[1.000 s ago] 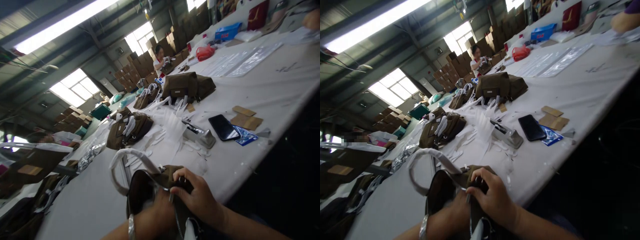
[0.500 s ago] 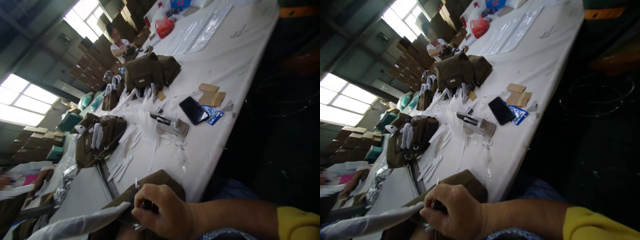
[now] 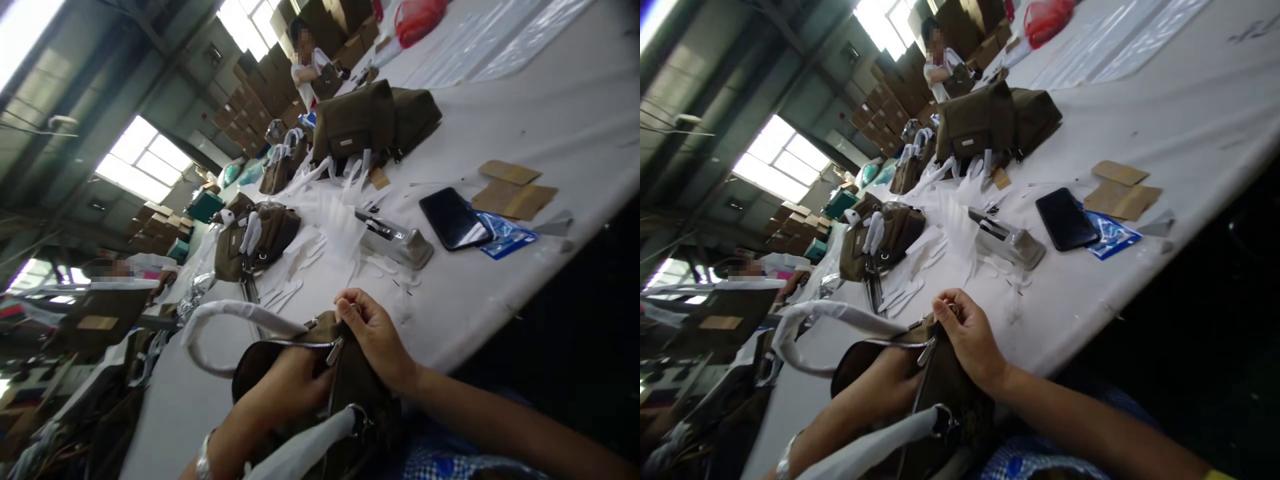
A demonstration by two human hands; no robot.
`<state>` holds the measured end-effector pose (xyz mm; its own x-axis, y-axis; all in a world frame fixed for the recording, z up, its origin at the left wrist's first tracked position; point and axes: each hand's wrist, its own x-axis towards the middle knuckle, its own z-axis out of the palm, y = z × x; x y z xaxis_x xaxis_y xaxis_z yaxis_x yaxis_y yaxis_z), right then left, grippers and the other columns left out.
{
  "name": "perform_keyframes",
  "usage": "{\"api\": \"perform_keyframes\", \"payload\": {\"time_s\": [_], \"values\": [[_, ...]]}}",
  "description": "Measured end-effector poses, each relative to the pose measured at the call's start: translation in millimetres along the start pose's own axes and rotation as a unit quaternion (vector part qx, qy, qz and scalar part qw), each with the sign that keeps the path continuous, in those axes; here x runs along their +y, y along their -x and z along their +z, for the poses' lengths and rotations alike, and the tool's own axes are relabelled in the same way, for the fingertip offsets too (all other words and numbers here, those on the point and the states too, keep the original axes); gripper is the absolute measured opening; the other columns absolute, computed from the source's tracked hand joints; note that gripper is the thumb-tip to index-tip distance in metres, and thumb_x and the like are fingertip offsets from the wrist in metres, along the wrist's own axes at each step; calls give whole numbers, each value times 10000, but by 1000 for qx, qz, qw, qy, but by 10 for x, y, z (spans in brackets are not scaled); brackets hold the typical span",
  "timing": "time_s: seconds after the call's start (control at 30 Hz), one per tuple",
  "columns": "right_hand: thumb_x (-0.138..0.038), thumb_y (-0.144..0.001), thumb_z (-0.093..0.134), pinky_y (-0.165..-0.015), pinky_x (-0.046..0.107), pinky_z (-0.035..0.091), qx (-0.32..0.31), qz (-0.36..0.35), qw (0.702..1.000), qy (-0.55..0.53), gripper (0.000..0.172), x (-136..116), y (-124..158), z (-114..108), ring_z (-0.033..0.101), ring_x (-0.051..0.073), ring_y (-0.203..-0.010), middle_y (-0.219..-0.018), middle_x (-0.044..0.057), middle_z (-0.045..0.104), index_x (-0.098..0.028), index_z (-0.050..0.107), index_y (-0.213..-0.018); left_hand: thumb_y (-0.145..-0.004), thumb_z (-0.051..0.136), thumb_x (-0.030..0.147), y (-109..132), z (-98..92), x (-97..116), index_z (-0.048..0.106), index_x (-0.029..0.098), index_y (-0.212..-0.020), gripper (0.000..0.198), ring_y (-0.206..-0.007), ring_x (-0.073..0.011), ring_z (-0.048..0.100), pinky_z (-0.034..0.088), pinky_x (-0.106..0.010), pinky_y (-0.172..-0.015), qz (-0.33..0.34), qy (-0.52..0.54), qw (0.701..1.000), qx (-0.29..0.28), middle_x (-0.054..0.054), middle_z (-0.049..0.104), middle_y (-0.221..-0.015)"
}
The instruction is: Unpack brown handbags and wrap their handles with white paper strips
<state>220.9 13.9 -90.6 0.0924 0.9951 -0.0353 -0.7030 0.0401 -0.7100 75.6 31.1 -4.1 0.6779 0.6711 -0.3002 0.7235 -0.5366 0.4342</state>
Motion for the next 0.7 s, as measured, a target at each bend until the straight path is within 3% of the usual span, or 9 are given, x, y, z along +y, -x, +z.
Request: {"api": "perform_keyframes", "payload": {"time_s": [0.07, 0.13, 0.2, 0.3, 0.4, 0.47, 0.57, 0.7], "values": [[-536, -878, 676, -545, 195, 415, -7, 21, 1000, 2, 356, -42, 15, -36, 484, 86, -601, -732, -53, 517, -209, 570, -969, -910, 614, 296, 214, -42, 18, 656, 223, -1217, 319, -1102, -286, 664, 531, -432, -980, -25, -74, 997, -5, -88, 712, -1182], [-546, -858, 693, -580, 211, 443, -18, 29, 999, 20, 367, -61, 43, -72, 521, 100, -640, -765, -41, 555, -210, 579, -953, -857, 656, 304, 392, 43, -29, 587, 228, -1344, 497, -1206, -344, 613, 483, -496, -1045, -32, -125, 992, 12, -117, 660, -1301], [-535, -845, 711, -662, 231, 476, -46, 19, 996, 72, 365, -61, 63, -115, 570, 126, -740, -843, -15, 609, -203, 608, -957, -839, 653, 285, 469, 165, -123, 541, 222, -1405, 580, -1306, -372, 536, 422, -498, -1107, -4, -112, 993, 29, -122, 604, -1383], [-510, -868, 689, -732, 248, 479, -78, -16, 978, 195, 339, -51, 59, -165, 577, 154, -828, -878, 8, 627, -180, 643, -930, -843, 652, 303, 418, 189, -236, 627, 243, -1306, 468, -1269, -324, 578, 438, -413, -1099, 56, -44, 997, 25, -65, 671, -1266], [-523, -907, 624, -605, 227, 450, -85, -21, 973, 216, 337, -49, 46, -149, 533, 122, -680, -766, -24, 561, -190, 579, -911, -820, 700, 365, 341, 16, -220, 699, 255, -1187, 383, -1157, -293, 638, 466, -400, -1063, 65, 25, 997, 45, -66, 711, -1190], [-530, -922, 587, -509, 208, 410, -96, -13, 975, 199, 333, -53, 45, -96, 490, 99, -572, -714, -47, 521, -202, 533, -939, -873, 632, 430, 323, -80, -167, 750, 216, -1039, 296, -985, -269, 676, 522, -365, -929, -7, 86, 991, 100, -87, 746, -1057], [-504, -919, 580, -444, 201, 398, -117, -17, 968, 222, 308, -83, 31, 5, 479, 91, -493, -669, -57, 510, -200, 531, -917, -948, 423, 575, 312, -100, -107, 720, 149, -766, 550, -604, -178, 581, 457, -268, -574, -107, 147, 973, 141, -53, 665, -662], [-456, -887, 619, -421, 212, 404, -148, -35, 948, 279, 259, -171, -28, 78, 502, 95, -457, -689, -54, 557, -202, 582, -924, -877, 541, 592, 273, -26, -62, 634, 140, -702, 494, -560, -115, 452, 339, -222, -521, -108, 181, 970, 121, 14, 533, -604]]}}
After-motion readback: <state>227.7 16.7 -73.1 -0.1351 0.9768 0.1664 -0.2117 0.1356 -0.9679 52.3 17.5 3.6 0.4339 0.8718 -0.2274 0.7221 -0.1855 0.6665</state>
